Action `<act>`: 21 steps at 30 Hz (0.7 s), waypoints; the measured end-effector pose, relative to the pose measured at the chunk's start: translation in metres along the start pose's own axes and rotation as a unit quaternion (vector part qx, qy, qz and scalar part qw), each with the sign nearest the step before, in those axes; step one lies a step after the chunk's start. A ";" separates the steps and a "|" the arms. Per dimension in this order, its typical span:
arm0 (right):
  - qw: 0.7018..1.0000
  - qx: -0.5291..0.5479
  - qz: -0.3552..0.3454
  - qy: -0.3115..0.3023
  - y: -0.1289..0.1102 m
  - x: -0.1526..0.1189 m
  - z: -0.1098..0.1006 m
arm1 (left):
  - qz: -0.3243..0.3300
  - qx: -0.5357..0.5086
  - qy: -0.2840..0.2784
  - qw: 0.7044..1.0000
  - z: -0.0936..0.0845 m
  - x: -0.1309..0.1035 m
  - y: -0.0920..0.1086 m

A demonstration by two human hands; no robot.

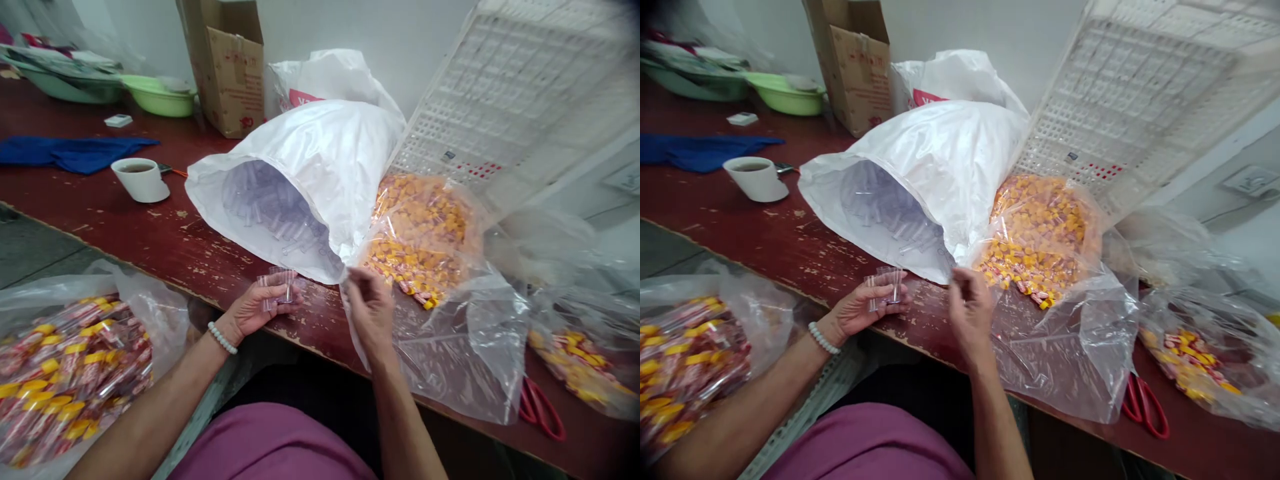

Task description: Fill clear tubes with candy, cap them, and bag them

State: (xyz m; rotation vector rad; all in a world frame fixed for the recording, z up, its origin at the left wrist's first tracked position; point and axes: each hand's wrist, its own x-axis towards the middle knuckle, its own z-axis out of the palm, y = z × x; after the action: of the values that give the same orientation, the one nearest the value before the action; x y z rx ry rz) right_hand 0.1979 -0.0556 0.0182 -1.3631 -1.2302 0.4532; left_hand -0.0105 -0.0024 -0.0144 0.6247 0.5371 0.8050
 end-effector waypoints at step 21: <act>0.956 -0.259 0.067 0.118 0.054 -0.004 -0.086 | 0.077 0.241 0.009 0.967 0.042 0.000 -0.031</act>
State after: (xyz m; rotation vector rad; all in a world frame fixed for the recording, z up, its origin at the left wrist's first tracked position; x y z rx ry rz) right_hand 0.2898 -0.0867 -0.0107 -1.8933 -1.0996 0.0478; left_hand 0.0320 -0.0323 -0.0066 1.1194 0.7157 0.8318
